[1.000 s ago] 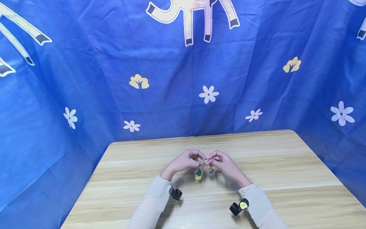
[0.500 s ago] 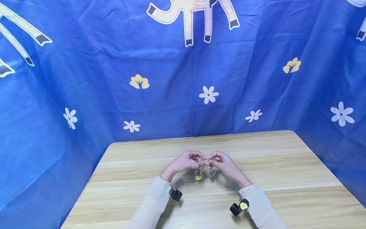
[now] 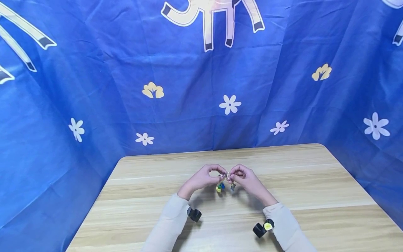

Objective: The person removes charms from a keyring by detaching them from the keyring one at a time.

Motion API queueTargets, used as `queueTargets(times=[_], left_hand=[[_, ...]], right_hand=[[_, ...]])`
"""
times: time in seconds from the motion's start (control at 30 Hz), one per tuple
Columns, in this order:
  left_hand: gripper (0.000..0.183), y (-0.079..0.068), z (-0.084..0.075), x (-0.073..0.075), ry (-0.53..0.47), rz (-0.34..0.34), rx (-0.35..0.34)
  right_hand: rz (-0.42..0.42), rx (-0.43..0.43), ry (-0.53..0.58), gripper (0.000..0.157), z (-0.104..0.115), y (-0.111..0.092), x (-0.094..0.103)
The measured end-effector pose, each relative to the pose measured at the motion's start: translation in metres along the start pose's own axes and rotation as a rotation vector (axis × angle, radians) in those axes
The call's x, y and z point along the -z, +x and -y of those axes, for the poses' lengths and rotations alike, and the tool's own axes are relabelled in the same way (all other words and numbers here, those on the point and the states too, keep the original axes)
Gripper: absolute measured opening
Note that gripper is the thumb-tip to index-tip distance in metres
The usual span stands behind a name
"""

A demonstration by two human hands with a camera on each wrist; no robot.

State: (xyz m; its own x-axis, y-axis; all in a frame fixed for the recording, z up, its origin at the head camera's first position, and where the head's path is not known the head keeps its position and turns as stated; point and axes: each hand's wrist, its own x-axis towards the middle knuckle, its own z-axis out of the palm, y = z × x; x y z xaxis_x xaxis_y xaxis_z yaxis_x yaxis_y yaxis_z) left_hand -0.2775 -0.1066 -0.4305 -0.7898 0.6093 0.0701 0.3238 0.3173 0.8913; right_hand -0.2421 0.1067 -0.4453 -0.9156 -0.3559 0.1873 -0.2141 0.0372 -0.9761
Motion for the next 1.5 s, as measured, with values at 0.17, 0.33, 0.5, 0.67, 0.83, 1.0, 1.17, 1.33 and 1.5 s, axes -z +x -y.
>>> queueTargets(times=[0.17,0.33,0.5,0.67,0.83,1.0,1.17,1.33,1.5], left_hand=[[0.023,0.001,0.0,0.001,0.016,-0.015,-0.024],[0.023,0.0,0.0,0.001,0.03,-0.031,-0.025],[0.022,-0.001,0.0,0.0,0.026,-0.04,-0.018],[0.021,-0.003,0.001,-0.001,0.052,-0.061,0.018],[0.021,-0.004,0.0,-0.002,0.054,-0.079,0.029],[0.023,-0.002,0.001,-0.004,0.033,-0.069,0.03],[0.021,-0.002,0.003,-0.006,0.031,-0.086,0.039],[0.019,-0.003,0.002,-0.006,0.025,-0.091,0.04],[0.022,-0.005,0.0,-0.004,0.032,-0.089,0.024]], right_hand=[[-0.005,0.021,-0.029,0.018,0.001,0.001,-0.001],[0.001,0.031,-0.05,0.017,-0.001,0.001,-0.001],[-0.011,0.027,-0.069,0.017,-0.002,0.001,-0.002],[-0.033,0.002,-0.096,0.017,-0.001,0.0,-0.003],[-0.057,-0.027,-0.138,0.016,0.001,-0.002,-0.005],[-0.077,-0.017,-0.199,0.016,0.002,-0.005,-0.004],[-0.08,0.006,-0.237,0.014,0.002,-0.007,-0.004],[-0.081,0.025,-0.261,0.013,0.003,-0.008,-0.006],[-0.091,0.029,-0.277,0.011,0.005,-0.008,-0.005]])
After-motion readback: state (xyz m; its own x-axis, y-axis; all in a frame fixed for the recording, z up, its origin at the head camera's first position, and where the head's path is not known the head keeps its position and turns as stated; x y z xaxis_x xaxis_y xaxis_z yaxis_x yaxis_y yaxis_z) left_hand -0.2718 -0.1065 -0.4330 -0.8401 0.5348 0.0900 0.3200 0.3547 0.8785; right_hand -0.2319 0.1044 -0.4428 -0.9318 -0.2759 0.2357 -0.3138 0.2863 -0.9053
